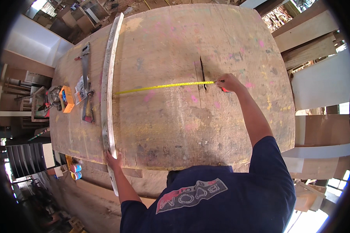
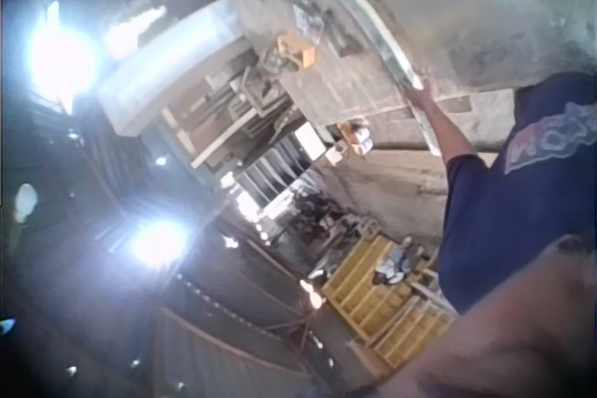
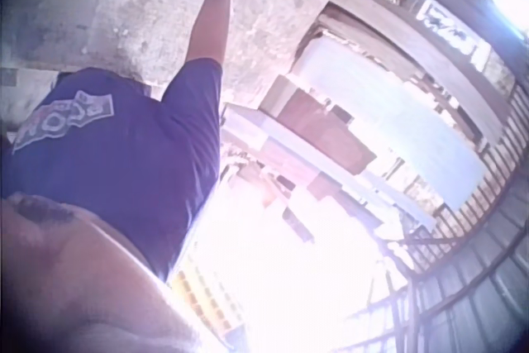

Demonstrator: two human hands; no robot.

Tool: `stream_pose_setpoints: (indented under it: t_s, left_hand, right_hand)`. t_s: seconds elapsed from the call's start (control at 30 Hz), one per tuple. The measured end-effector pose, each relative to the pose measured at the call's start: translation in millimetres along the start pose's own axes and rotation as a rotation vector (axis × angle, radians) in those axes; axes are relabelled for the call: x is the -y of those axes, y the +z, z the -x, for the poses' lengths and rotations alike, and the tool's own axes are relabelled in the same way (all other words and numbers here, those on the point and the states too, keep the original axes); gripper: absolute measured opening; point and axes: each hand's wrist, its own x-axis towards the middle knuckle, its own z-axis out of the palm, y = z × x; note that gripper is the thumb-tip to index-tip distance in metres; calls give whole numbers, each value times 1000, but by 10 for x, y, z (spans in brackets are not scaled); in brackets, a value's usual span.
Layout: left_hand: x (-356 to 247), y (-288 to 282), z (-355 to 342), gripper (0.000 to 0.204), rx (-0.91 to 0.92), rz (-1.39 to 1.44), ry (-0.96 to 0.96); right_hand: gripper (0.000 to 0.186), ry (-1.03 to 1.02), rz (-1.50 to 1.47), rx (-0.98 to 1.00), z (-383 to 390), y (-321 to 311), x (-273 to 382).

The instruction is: The person measures a wooden board on a worktable with a tape measure and a pencil, then positions a piece of lumber and hammers nails into it.

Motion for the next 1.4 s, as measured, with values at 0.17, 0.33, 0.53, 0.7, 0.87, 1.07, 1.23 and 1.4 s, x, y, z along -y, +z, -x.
stream_pose_setpoints:
  t_s: [0.17,0.33,0.53,0.7,0.87,1.07,1.23,1.4]
  left_hand:
    - [6,16,4,100,-7,-30,12]
    - [2,-8,25,100,-36,-14,24]
    - [-36,-14,6,100,-23,-31,11]
    - [45,-5,0,101,-32,-31,23]
    - [95,42,-52,101,-30,-45,44]
    - [142,55,-52,101,-41,-32,63]
    - [64,-14,71,99,-70,-24,39]
    - [-1119,-52,144,83,-368,117,584]
  right_hand:
    - [26,-42,8,-30,-92,131,-48]
    - [24,-32,-8,-28,-121,79,42]
    - [22,59,-56,46,-111,35,62]
    - [22,-17,-80,-58,-102,90,77]
    - [19,-72,-2,-157,-27,124,61]
    - [15,-110,129,-283,2,325,23]
    - [13,-122,109,-316,68,426,42]
    - [12,-151,78,-311,179,412,26]
